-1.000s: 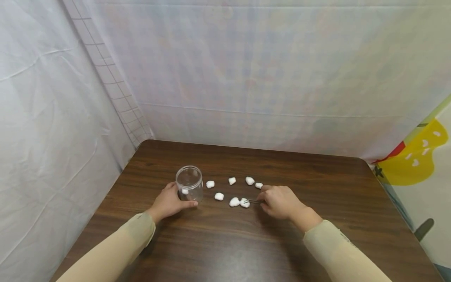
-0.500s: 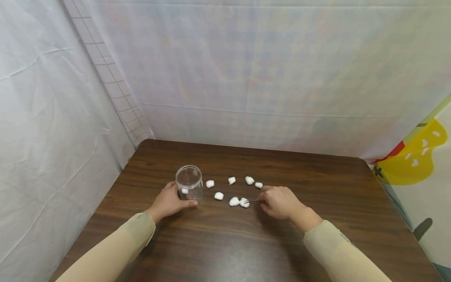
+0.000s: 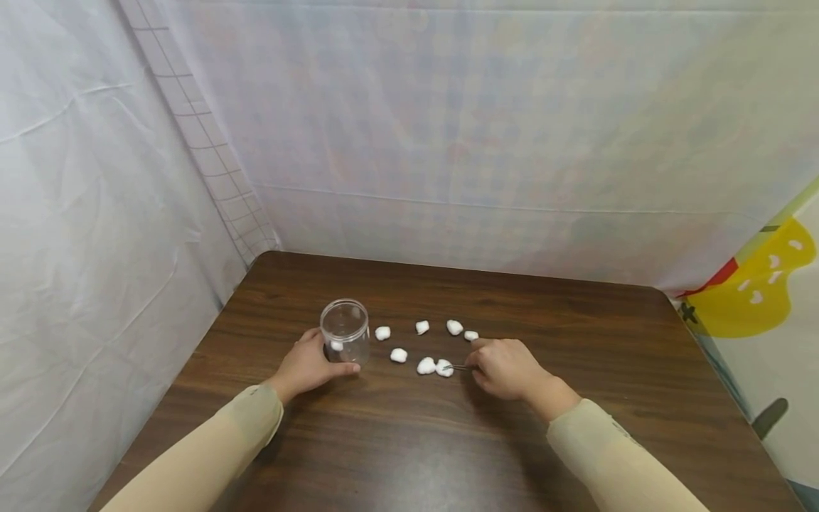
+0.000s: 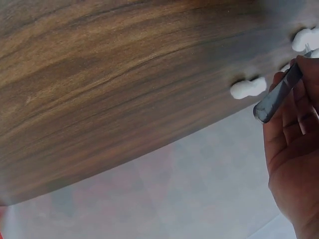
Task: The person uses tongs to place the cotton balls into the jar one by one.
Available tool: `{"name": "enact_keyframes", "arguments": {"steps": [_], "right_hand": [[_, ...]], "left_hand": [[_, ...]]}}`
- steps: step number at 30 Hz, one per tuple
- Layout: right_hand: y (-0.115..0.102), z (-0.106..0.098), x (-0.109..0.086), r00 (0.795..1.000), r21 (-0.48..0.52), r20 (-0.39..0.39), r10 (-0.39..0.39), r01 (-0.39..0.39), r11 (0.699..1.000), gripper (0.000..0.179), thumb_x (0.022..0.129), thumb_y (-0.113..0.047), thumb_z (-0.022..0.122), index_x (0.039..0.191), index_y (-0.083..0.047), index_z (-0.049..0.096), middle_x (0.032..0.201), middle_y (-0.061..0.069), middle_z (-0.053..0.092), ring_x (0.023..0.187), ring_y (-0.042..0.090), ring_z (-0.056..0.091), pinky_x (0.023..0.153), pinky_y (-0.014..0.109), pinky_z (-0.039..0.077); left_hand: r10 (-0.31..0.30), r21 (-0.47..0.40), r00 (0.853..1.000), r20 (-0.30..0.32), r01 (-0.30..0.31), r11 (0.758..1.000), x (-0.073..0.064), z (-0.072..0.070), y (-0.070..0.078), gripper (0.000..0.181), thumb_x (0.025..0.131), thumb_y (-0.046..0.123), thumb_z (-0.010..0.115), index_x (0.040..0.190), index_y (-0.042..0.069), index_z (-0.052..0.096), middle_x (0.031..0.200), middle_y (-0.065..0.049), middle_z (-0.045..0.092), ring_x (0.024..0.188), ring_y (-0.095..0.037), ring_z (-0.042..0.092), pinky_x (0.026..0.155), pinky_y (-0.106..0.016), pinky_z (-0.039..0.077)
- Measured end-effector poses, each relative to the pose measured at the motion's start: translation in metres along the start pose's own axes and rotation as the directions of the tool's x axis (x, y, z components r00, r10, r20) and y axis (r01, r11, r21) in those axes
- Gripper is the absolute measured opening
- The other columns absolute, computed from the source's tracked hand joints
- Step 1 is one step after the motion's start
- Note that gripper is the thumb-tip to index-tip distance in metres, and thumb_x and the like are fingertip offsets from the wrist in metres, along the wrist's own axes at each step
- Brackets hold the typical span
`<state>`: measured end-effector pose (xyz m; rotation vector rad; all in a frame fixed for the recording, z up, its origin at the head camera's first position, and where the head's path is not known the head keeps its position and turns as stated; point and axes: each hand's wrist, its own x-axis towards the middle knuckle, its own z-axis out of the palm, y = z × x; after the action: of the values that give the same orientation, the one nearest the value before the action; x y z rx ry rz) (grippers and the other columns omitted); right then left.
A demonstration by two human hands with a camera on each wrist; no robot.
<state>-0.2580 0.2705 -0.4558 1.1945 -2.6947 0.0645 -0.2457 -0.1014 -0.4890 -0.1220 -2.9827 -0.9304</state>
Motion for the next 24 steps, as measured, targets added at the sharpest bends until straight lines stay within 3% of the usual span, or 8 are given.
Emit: {"name": "enact_keyframes", "arguments": {"steps": [12, 24], "right_hand": [[0.005, -0.008, -0.003, 0.999, -0.046, -0.036, 0.009, -0.010, 0.999, 0.016, 0.070, -0.019, 0.069, 0.085, -0.021, 0.072, 0.085, -0.012, 0.055, 0.061, 0.007, 0.054, 0.045, 0.030, 0.045], [0.012, -0.016, -0.003, 0.998, -0.046, -0.061, 0.007, -0.009, 0.999, 0.016, 0.071, -0.018, 0.069, 0.086, -0.022, 0.073, 0.079, -0.013, 0.049, 0.054, 0.004, 0.045, 0.041, 0.027, 0.039]], "left_hand": [[-0.002, 0.011, 1.000, -0.003, 0.002, 1.000, 0.001, 0.000, -0.001, 0.096, 0.059, 0.065, 0.074, 0.132, 0.009, 0.048, 0.135, -0.021, 0.041, 0.121, -0.040, 0.039, 0.097, -0.054, 0.033], [-0.010, 0.015, 1.000, 0.004, 0.009, 1.000, 0.000, 0.000, 0.000, 0.095, 0.059, 0.064, 0.074, 0.132, 0.009, 0.048, 0.135, -0.021, 0.040, 0.121, -0.040, 0.038, 0.098, -0.054, 0.033]]}}
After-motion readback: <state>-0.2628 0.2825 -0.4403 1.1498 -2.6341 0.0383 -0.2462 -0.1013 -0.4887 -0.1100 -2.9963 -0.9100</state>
